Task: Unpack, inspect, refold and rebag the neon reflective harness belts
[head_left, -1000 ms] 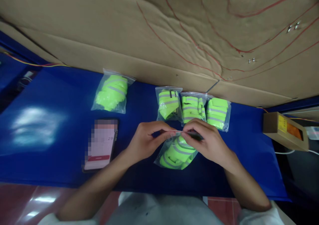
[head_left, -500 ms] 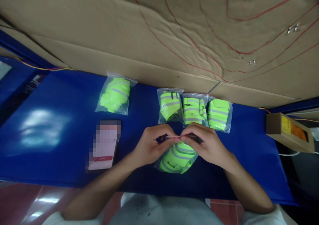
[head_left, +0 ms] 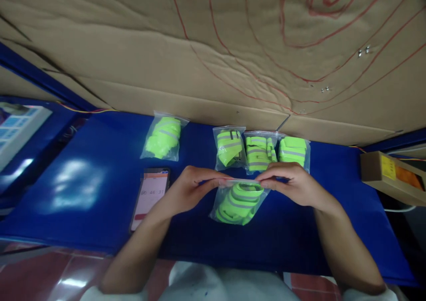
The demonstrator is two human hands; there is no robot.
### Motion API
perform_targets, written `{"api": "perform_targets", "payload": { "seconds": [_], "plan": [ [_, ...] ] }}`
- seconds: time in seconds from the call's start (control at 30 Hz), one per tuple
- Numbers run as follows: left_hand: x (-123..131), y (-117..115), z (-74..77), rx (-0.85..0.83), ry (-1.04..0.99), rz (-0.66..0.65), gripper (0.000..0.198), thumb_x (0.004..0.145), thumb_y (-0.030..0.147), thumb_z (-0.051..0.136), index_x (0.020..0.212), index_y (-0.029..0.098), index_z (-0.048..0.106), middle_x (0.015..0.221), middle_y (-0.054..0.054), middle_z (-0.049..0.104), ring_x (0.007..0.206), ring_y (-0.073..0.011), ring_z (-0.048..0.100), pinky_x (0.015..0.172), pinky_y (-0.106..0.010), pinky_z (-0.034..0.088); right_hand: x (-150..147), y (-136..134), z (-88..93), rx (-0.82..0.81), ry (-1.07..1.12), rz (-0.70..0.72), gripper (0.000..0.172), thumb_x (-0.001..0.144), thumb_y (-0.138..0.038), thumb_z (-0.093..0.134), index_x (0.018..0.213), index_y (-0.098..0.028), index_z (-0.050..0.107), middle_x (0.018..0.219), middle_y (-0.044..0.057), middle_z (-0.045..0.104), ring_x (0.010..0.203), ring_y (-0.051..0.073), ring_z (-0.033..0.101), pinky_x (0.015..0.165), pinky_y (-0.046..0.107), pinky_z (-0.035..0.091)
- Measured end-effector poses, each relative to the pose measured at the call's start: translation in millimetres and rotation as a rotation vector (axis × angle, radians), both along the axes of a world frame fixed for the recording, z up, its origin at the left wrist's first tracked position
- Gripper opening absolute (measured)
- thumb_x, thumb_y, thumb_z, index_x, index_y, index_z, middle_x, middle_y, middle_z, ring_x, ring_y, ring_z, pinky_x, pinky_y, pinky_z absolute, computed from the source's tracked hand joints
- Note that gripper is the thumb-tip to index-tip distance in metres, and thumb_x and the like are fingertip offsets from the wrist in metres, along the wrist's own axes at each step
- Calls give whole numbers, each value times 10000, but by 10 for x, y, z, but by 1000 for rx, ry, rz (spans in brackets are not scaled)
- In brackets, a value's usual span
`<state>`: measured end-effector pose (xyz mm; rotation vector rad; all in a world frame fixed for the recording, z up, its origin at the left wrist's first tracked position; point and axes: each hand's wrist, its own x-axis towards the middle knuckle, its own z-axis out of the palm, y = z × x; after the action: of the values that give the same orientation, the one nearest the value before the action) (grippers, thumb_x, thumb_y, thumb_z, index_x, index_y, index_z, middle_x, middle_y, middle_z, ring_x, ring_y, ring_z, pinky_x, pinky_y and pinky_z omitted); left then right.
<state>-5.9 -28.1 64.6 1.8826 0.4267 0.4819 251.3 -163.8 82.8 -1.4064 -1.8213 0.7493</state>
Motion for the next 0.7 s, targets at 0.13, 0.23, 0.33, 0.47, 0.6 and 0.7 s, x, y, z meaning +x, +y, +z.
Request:
{"api": "perform_targets", "payload": {
  "seconds": [0.13,0.23,0.33,0.47,0.6,0.7],
  "plan": [
    [-74,-65,41,98,23,172,263,1010,379,611,997,197,800,925,-39,824,830,-177,766,765,-225,596,-121,-4,-48,30,-15,-97,137,1031,-273,623,1094,-222,734,987,31,776,864,135,726,777,253,561],
    [-224,90,20,144,78,331,279,1008,411,597,970,196,771,848,-22,788,704,-148,698,659,-218,557,-154,-20,-115,-4,-22,-81,303,1025,-322,638,1318,-246,650,1156,61,759,967,158,728,866,297,590],
    [-349,536,-70,238,106,569,303,1011,429,575,965,186,750,897,-38,767,683,-142,655,642,-237,537,-103,-56,-175,-15,-57,-118,394,1008,-344,663,1386,-250,606,1154,70,746,951,169,718,869,331,606],
    [-291,1087,-164,440,284,739,415,1013,387,524,1319,140,653,1232,-164,719,837,-226,733,791,-384,614,-48,-131,-234,-18,-100,-149,335,1022,-329,633,1348,-251,631,1142,73,746,985,185,725,903,359,611],
    [29,838,-154,674,285,612,550,1002,343,559,1517,157,500,1635,-220,391,1487,-370,447,1205,-549,422,-26,-241,-312,-37,-125,-193,294,1033,-325,610,1314,-250,653,1178,73,747,1018,193,732,924,366,609],
    [350,340,-196,791,345,368,615,1026,426,552,1568,162,428,1562,-229,489,1465,-376,476,1188,-581,436,-11,-324,-426,-29,-95,-266,228,1035,-311,605,1236,-240,688,1130,65,759,953,183,740,889,349,611]
  ]
}}
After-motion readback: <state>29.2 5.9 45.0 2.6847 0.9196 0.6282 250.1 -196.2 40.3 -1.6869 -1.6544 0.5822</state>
